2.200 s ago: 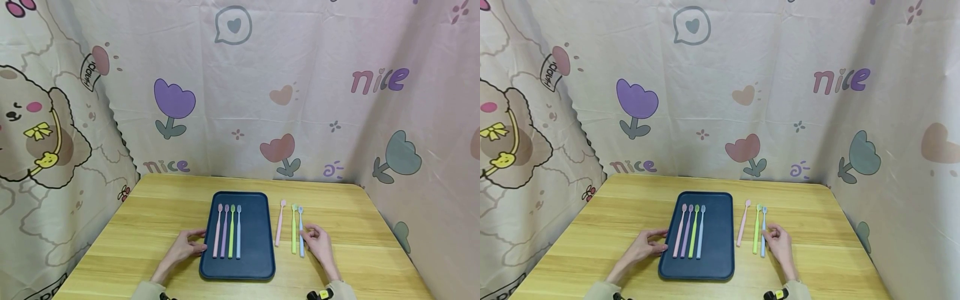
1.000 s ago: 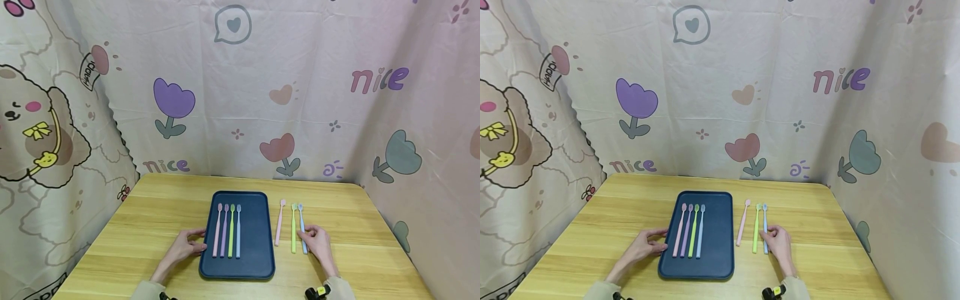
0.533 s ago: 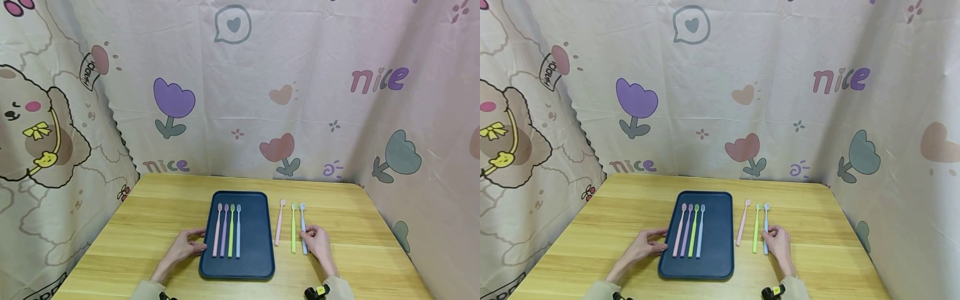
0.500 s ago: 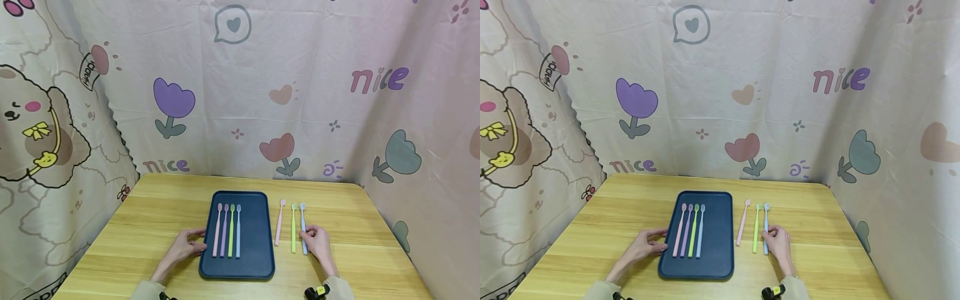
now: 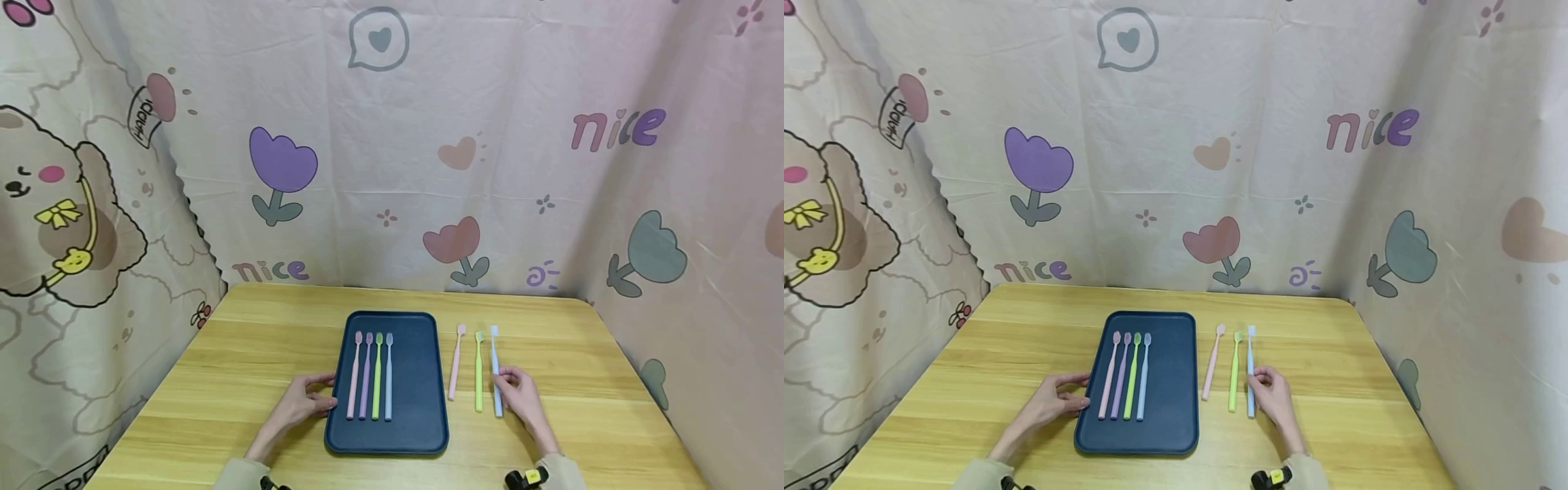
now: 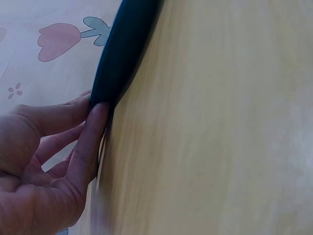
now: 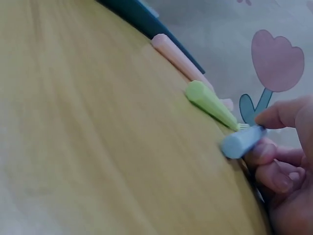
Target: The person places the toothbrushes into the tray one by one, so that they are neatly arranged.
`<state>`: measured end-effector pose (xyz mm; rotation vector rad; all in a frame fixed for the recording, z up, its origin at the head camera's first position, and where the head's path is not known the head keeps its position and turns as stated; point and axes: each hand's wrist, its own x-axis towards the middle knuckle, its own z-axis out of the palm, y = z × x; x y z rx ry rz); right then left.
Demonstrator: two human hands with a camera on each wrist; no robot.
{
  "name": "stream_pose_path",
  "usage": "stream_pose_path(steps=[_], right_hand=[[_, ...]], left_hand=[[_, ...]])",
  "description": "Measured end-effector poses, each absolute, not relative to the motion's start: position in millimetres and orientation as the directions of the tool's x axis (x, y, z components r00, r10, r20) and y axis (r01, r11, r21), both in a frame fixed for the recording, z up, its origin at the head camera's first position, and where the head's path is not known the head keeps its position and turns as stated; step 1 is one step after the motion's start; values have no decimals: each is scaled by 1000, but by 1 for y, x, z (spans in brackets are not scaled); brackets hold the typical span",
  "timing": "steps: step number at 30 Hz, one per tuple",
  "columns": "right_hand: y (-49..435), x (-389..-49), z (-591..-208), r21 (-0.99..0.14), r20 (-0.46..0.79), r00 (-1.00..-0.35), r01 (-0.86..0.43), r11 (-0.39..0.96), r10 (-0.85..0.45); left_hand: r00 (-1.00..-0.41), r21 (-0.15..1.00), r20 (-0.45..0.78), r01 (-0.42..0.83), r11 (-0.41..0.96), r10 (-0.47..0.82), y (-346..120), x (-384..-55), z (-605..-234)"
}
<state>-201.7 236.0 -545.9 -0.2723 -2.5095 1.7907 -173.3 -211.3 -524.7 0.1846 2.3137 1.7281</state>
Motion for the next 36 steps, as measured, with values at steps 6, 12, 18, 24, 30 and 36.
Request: stream_pose_path(steps=[6,12,18,24,30,36], right_hand=[[243,-200,-541,-966,-140,-989,149,211,54],[247,-198,-535,-985,-134,-989,125,120,-68],[243,-194,-527,-991,-127,-976,117,65,-176],[229,-192,-514,-990,-130,-965,113,88,-229],[213,-191,-508,-991,-85,-964,55,124,-253],[192,-191,-504,-991,-46,-959,10,131,-280]], left_hand=[[-961,953,-119,-41,300,250,-210,-175,-525],[-962,956,-107,-30,293,253,-210,-175,-523],[-960,957,-109,-32,288,258,-210,-175,-524],[-962,956,-118,-43,290,245,-210,-173,-524],[-962,955,-117,-40,294,247,-210,-173,-524],[-962,952,-116,-36,305,246,-211,-173,-524]])
